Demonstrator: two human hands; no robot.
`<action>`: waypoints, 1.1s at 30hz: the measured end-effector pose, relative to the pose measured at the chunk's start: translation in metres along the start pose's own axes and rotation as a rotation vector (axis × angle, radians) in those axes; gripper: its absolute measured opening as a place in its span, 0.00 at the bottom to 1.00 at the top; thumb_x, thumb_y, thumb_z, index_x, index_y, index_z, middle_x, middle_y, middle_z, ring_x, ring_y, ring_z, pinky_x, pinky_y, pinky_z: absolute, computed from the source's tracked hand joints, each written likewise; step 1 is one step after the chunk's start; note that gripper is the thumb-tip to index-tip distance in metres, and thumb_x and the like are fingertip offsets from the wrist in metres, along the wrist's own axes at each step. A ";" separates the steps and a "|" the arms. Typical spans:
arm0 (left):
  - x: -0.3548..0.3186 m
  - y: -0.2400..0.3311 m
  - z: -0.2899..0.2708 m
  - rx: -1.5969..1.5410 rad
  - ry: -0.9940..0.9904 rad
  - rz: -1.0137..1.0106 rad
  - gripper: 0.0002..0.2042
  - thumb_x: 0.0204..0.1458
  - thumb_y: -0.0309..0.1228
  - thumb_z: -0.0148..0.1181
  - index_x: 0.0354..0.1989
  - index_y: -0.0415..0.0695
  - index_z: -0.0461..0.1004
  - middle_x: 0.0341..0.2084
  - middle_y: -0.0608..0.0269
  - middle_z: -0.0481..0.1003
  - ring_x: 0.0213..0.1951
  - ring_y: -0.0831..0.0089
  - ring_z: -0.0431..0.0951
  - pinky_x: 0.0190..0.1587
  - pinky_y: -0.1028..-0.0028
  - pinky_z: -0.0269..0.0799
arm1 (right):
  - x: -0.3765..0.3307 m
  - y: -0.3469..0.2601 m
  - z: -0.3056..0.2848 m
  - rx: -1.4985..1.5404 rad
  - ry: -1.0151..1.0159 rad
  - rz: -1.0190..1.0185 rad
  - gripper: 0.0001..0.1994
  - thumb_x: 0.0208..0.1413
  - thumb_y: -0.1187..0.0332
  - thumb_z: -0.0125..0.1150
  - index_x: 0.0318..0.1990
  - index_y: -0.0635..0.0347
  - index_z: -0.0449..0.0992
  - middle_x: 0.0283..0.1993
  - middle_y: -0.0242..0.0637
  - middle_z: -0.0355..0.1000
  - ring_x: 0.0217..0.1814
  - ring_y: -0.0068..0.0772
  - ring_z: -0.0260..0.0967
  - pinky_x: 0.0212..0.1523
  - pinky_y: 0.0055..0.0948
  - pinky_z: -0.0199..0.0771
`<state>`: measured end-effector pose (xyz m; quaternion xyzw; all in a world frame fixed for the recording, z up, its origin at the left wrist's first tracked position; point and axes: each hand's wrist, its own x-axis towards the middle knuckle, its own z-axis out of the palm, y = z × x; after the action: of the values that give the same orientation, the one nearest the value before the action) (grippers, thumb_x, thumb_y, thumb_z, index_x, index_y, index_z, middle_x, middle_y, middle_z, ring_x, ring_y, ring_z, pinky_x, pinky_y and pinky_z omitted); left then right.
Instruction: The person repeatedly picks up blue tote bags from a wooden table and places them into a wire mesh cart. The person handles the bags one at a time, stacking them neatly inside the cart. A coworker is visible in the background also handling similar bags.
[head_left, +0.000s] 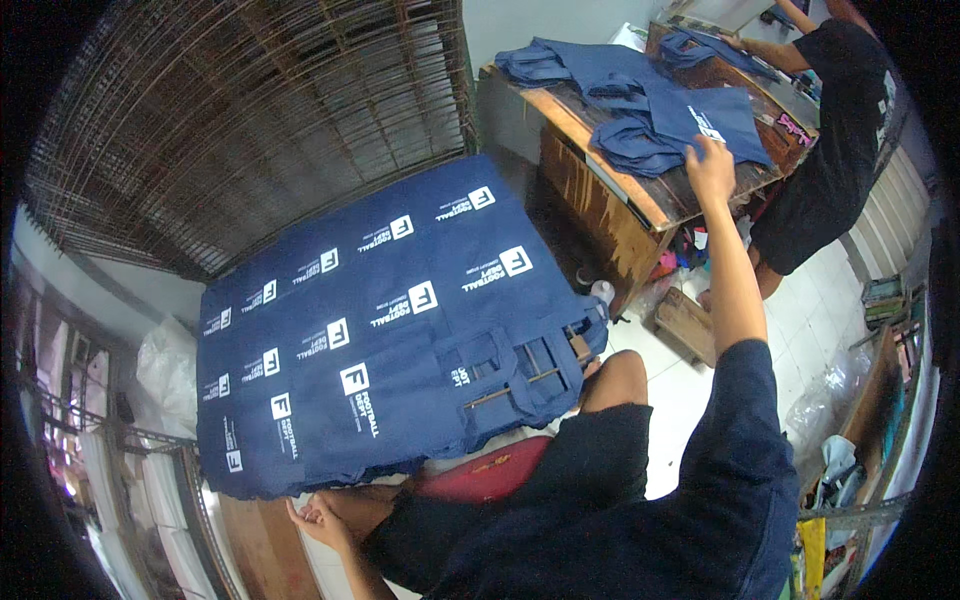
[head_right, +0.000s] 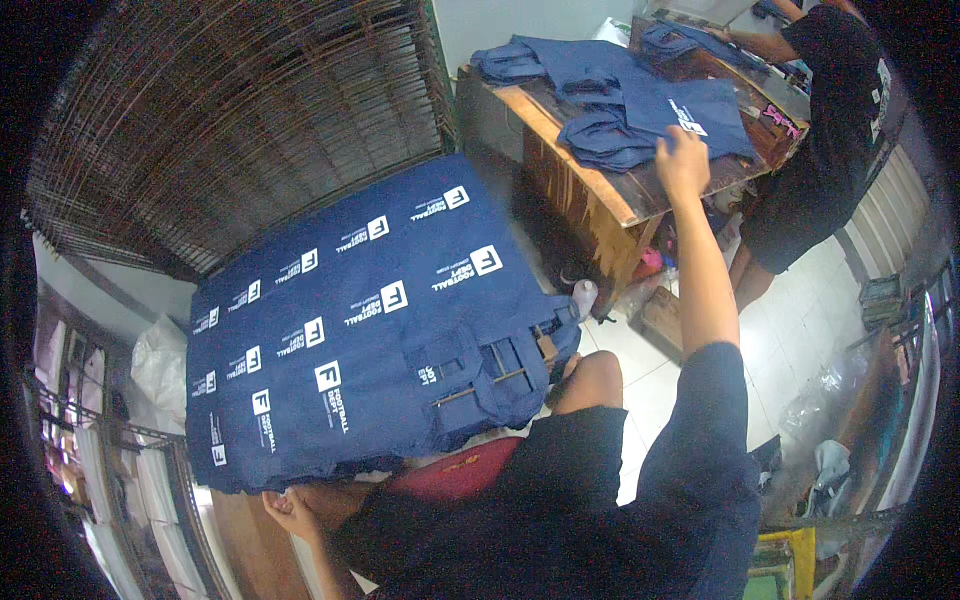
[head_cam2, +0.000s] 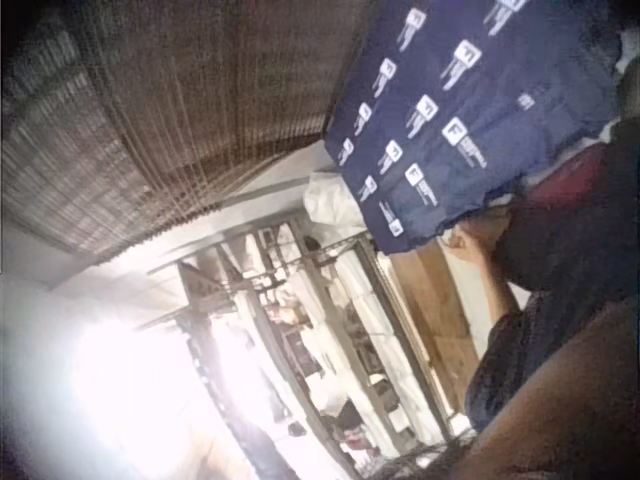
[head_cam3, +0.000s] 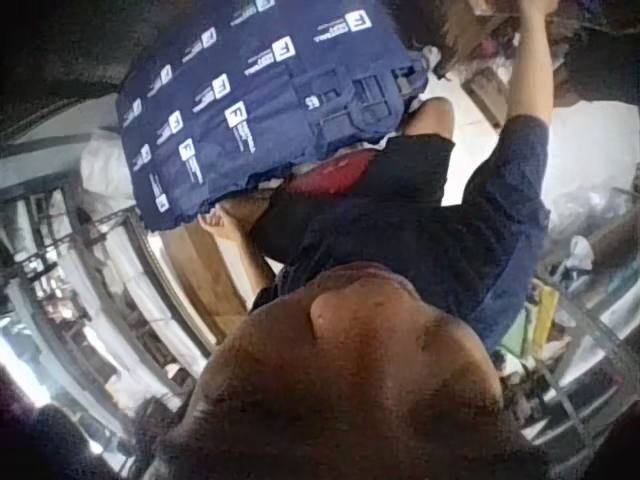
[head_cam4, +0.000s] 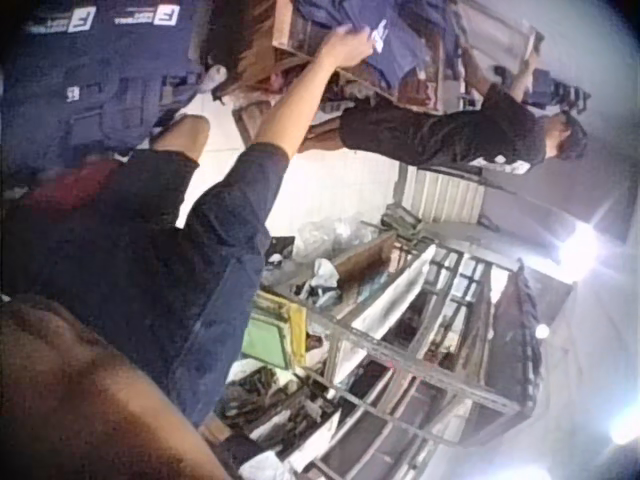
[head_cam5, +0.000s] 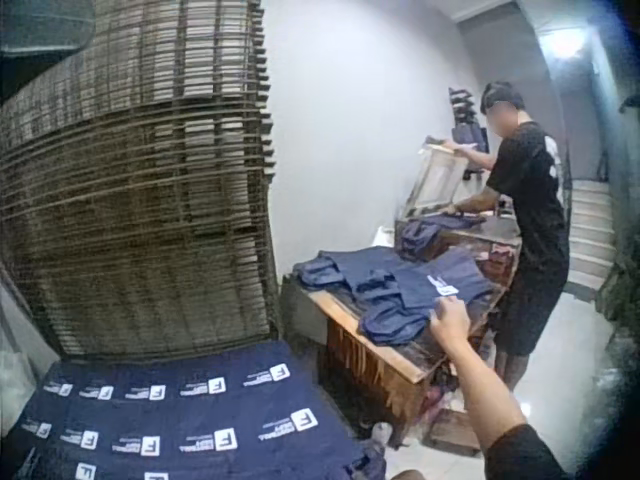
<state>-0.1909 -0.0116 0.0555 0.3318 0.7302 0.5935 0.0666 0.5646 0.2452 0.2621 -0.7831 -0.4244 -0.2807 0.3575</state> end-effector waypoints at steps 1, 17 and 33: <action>-0.003 0.003 -0.001 0.041 0.015 0.025 0.29 0.50 0.23 0.59 0.61 0.41 0.56 0.30 0.67 0.63 0.27 0.82 0.64 0.30 0.82 0.63 | 0.010 -0.013 0.008 -0.070 -0.104 -0.004 0.14 0.48 0.61 0.60 0.43 0.50 0.74 0.46 0.37 0.70 0.50 0.44 0.65 0.46 0.41 0.70; -0.005 0.053 -0.005 0.137 0.024 0.206 0.23 0.49 0.23 0.59 0.55 0.41 0.64 0.26 0.72 0.58 0.26 0.81 0.58 0.31 0.82 0.58 | 0.070 -0.015 0.070 -0.206 -0.087 -0.067 0.08 0.53 0.67 0.50 0.37 0.53 0.74 0.36 0.43 0.71 0.42 0.49 0.72 0.38 0.46 0.73; -0.160 0.285 0.236 -1.293 -1.801 -1.204 0.54 0.35 0.79 0.28 0.66 0.49 0.49 0.61 0.51 0.57 0.59 0.50 0.61 0.55 0.48 0.60 | 0.075 -0.128 -0.183 1.293 0.124 -0.175 0.12 0.58 0.66 0.53 0.48 0.62 0.70 0.39 0.36 0.71 0.39 0.26 0.70 0.40 0.23 0.72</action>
<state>0.1639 0.1134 0.1997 0.1403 0.0382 0.2814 0.9485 0.4652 0.1836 0.4666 -0.3554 -0.5483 -0.0415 0.7559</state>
